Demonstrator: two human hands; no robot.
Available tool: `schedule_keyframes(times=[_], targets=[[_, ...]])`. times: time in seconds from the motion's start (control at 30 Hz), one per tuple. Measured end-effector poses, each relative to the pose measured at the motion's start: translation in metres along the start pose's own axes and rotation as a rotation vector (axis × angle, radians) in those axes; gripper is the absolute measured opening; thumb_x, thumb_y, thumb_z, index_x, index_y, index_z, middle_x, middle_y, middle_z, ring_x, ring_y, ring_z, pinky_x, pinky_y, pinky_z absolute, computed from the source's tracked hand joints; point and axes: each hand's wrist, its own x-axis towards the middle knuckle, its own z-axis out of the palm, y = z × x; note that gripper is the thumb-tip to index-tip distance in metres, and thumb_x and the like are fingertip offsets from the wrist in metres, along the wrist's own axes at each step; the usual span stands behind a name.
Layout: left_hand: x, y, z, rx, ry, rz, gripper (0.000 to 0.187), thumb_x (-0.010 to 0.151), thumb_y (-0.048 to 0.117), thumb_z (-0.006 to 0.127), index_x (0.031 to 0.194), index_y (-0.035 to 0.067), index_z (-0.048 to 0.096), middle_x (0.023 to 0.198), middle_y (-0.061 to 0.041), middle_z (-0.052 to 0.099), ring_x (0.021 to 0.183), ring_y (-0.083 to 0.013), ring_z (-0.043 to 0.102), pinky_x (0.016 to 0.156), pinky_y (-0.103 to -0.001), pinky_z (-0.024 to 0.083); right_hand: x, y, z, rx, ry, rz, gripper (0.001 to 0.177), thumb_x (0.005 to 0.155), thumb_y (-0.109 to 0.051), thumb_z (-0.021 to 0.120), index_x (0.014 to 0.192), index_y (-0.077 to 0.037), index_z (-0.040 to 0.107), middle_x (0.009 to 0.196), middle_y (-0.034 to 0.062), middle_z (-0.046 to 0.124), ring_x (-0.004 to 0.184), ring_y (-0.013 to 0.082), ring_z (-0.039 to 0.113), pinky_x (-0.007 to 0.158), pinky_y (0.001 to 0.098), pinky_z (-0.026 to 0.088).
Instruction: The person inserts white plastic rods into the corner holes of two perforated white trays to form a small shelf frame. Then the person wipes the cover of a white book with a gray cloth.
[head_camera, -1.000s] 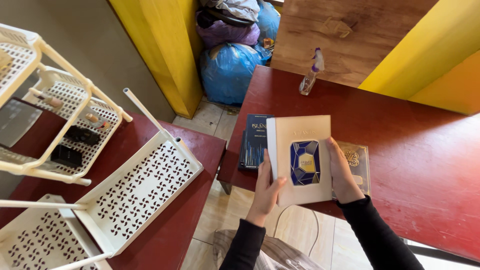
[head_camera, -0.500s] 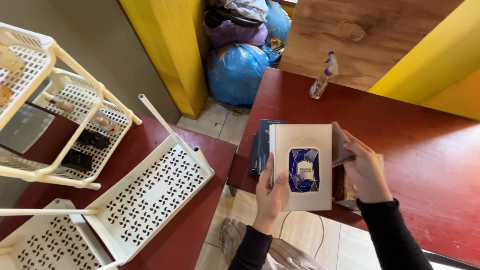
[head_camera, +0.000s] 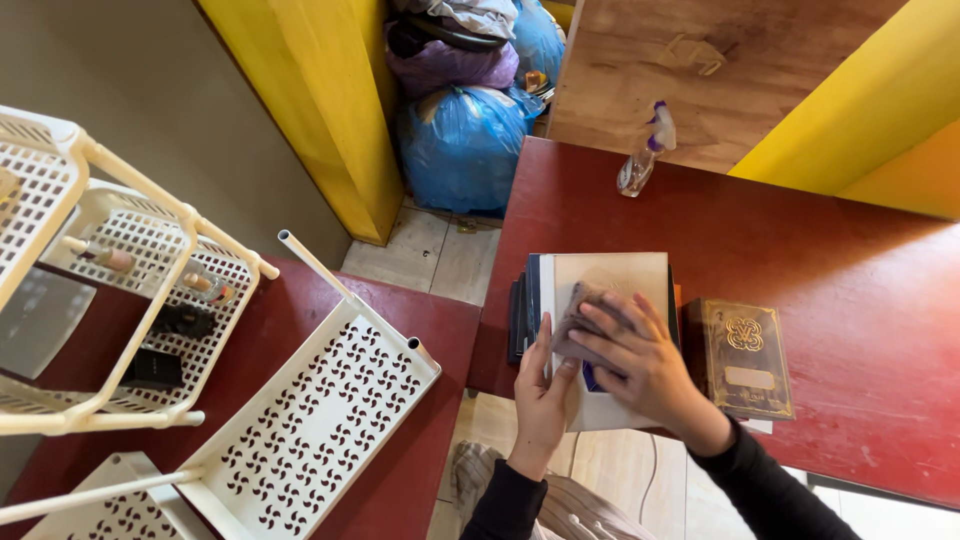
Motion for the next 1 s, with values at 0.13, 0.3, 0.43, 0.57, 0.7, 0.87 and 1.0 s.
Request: schedule_keyframes(times=[0.13, 0.3, 0.43, 0.57, 0.7, 0.87, 1.0], targets=[[0.003, 0.004, -0.005, 0.085, -0.055, -0.003, 0.062, 0.100, 0.018, 0.067, 0.157, 0.012, 0.045, 0.129, -0.010, 0.058, 0.115, -0.0157, 0.058, 0.102, -0.028, 0.046, 0.018, 0.035, -0.013, -0.012, 0.085, 0.147, 0.046, 0.077, -0.003, 0.068, 0.122, -0.010, 0.070, 0.145, 0.0101, 0.059, 0.145, 0.0400, 0.045, 0.117, 0.0546, 0.040], [0.007, -0.005, -0.001, 0.095, -0.069, -0.044, 0.057, 0.102, 0.019, 0.066, 0.156, 0.010, 0.049, 0.128, -0.011, 0.058, 0.110, -0.0165, 0.056, 0.096, -0.027, 0.046, 0.019, 0.022, 0.003, -0.063, 0.122, 0.178, 0.045, 0.084, -0.005, 0.068, 0.129, -0.010, 0.067, 0.153, 0.0091, 0.055, 0.150, 0.0398, 0.042, 0.120, 0.0535, 0.037], [0.012, -0.012, -0.003, -0.036, -0.103, 0.019, 0.047, 0.104, 0.018, 0.063, 0.149, 0.006, 0.056, 0.135, -0.010, 0.056, 0.117, -0.0168, 0.057, 0.098, -0.028, 0.049, 0.009, -0.005, 0.011, -0.076, -0.057, 0.033, 0.050, 0.079, -0.011, 0.073, 0.128, -0.012, 0.069, 0.146, 0.0076, 0.057, 0.142, 0.0389, 0.046, 0.114, 0.0565, 0.036], [0.012, -0.012, -0.002, 0.009, -0.086, -0.048, 0.059, 0.100, 0.018, 0.065, 0.156, 0.011, 0.046, 0.135, -0.007, 0.054, 0.110, -0.0131, 0.057, 0.095, -0.026, 0.048, 0.024, 0.026, -0.006, -0.218, -0.014, 0.035, 0.049, 0.082, -0.004, 0.069, 0.126, -0.025, 0.071, 0.147, 0.0047, 0.058, 0.145, 0.0305, 0.046, 0.111, 0.0481, 0.041], [0.010, -0.013, 0.001, 0.049, -0.085, -0.072, 0.060, 0.101, 0.019, 0.066, 0.158, 0.012, 0.046, 0.129, -0.008, 0.056, 0.113, -0.0137, 0.058, 0.099, -0.027, 0.048, 0.034, 0.041, -0.013, -0.188, 0.045, 0.241, 0.048, 0.084, -0.009, 0.070, 0.132, -0.014, 0.067, 0.151, 0.0064, 0.057, 0.149, 0.0304, 0.044, 0.113, 0.0507, 0.039], [0.011, -0.027, 0.004, -0.153, -0.125, 0.008, 0.037, 0.106, 0.014, 0.064, 0.141, 0.001, 0.059, 0.135, -0.009, 0.055, 0.122, -0.0153, 0.059, 0.101, -0.029, 0.049, 0.011, 0.004, 0.004, -0.134, -0.067, 0.006, 0.048, 0.082, -0.017, 0.073, 0.130, -0.017, 0.068, 0.146, 0.0054, 0.057, 0.144, 0.0336, 0.040, 0.113, 0.0559, 0.032], [0.011, -0.032, 0.004, -0.091, -0.133, 0.007, 0.037, 0.107, 0.011, 0.064, 0.143, 0.003, 0.057, 0.129, -0.008, 0.056, 0.115, -0.0137, 0.058, 0.100, -0.027, 0.049, 0.014, 0.019, 0.001, -0.121, -0.058, 0.046, 0.049, 0.084, -0.014, 0.071, 0.133, -0.015, 0.066, 0.149, 0.0062, 0.056, 0.147, 0.0325, 0.040, 0.117, 0.0529, 0.033]])
